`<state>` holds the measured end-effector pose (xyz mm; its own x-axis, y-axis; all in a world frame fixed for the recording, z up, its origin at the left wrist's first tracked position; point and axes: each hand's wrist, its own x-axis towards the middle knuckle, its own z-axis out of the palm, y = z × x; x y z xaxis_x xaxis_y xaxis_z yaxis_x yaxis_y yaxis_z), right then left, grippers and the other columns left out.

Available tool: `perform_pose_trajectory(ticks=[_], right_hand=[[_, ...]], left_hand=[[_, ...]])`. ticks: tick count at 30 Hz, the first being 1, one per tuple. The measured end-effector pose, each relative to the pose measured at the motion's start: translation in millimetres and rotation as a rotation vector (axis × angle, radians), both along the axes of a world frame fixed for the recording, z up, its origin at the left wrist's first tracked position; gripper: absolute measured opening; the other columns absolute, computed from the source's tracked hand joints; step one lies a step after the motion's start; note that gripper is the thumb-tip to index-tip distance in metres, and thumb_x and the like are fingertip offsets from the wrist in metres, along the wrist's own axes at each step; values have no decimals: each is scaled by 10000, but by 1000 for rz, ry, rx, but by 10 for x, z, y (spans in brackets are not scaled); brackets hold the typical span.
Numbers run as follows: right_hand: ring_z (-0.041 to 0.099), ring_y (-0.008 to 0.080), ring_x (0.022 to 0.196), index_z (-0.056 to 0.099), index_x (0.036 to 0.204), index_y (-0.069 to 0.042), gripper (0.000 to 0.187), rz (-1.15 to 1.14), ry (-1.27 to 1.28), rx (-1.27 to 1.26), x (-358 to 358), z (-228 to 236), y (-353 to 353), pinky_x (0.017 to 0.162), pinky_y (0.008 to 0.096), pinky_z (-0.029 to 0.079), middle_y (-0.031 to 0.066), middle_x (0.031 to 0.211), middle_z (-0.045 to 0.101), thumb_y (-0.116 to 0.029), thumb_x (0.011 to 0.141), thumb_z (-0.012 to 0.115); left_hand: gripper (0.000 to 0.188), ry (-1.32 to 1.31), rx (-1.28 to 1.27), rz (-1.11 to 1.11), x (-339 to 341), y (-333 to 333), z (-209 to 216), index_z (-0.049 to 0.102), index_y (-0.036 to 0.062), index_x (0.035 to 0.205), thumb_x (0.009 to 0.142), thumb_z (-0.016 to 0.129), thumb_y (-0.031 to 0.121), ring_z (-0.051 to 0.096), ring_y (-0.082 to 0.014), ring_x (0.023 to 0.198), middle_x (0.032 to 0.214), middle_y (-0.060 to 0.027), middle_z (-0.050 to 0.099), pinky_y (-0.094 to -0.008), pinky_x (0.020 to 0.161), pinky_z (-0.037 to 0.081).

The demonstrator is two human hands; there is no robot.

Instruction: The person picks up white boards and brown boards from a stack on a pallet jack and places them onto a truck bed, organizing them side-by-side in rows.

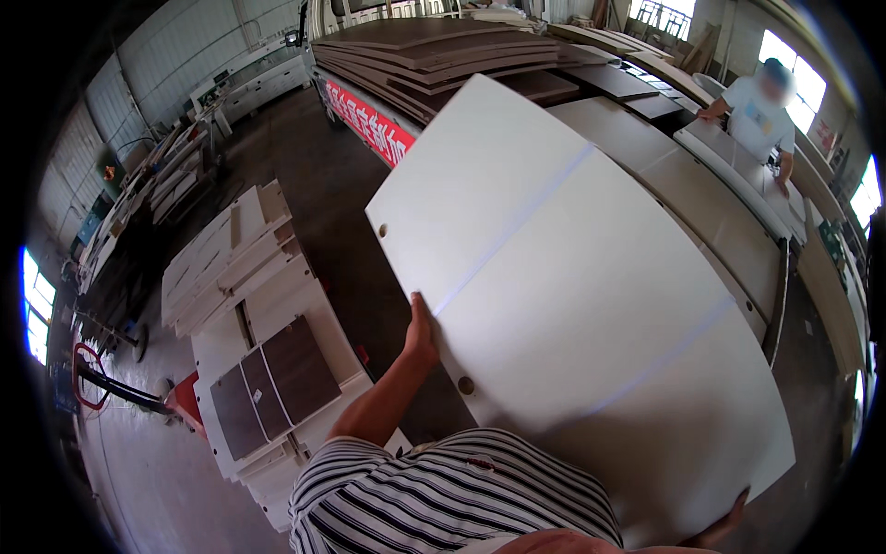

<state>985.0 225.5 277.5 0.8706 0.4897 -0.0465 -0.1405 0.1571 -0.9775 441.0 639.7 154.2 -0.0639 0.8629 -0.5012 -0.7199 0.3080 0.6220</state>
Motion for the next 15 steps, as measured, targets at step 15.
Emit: perform_pose_trajectory(ticks=[15], right_hand=[[546, 314, 1120, 467, 1343, 30, 652, 41, 222, -28, -564, -244, 440, 987, 415, 412, 177, 1289, 547, -472, 928, 496]], left_hand=[[952, 440, -77, -125, 189, 662, 425, 396, -29, 1405, 862, 408, 752, 438, -251, 1288, 1455, -129, 414, -346, 1056, 361]])
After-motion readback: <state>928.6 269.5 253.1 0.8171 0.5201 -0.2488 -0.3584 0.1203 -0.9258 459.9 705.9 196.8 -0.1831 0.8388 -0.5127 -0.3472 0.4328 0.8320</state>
